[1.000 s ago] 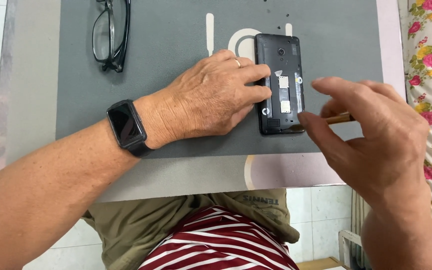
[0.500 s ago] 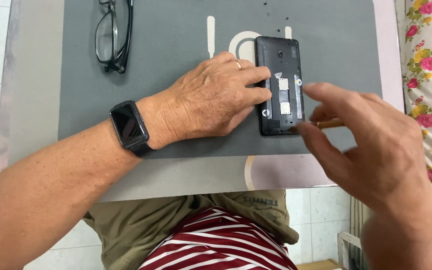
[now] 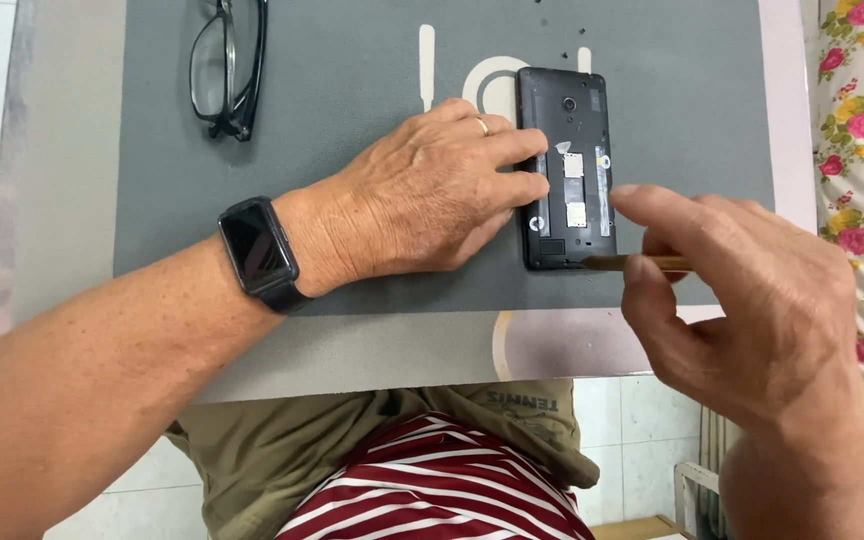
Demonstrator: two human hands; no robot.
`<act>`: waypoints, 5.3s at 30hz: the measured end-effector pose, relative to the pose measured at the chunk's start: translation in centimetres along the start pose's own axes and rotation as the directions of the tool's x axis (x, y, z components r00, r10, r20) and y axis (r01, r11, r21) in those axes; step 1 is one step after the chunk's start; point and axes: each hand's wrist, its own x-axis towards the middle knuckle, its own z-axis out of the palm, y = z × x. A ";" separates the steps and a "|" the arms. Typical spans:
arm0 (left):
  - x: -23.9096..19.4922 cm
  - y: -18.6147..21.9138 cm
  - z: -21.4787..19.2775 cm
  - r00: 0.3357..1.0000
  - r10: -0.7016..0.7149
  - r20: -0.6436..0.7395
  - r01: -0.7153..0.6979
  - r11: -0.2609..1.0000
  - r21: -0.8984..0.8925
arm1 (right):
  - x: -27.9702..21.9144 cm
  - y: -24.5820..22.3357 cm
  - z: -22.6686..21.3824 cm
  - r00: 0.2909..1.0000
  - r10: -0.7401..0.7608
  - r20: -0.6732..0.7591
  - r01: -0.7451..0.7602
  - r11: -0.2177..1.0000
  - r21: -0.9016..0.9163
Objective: The person uses a small screwdriver to remove screws from the back of a black smartphone lying on a gray mat. They carefully unscrew multiple fasteners and place them on the mat next to the device.
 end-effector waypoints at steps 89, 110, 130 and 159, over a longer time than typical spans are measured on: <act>1.0 0.3 -1.4 0.996 -0.018 0.083 0.026 0.995 -0.096 | -0.6 2.5 0.2 0.996 -0.087 0.012 0.084 0.982 0.167; 1.6 0.2 -2.5 0.996 -0.047 0.079 0.061 0.982 -0.181 | 0.8 2.3 -0.1 0.983 -0.153 0.104 0.120 0.956 0.269; 0.9 0.3 -2.4 0.997 -0.062 0.045 0.070 0.979 -0.191 | 2.9 2.2 -0.6 0.986 -0.094 0.136 0.071 0.984 0.162; 0.7 0.5 -2.4 0.998 -0.052 0.029 0.055 0.990 -0.129 | 1.2 2.0 -0.5 0.974 -0.095 0.208 0.045 0.972 0.231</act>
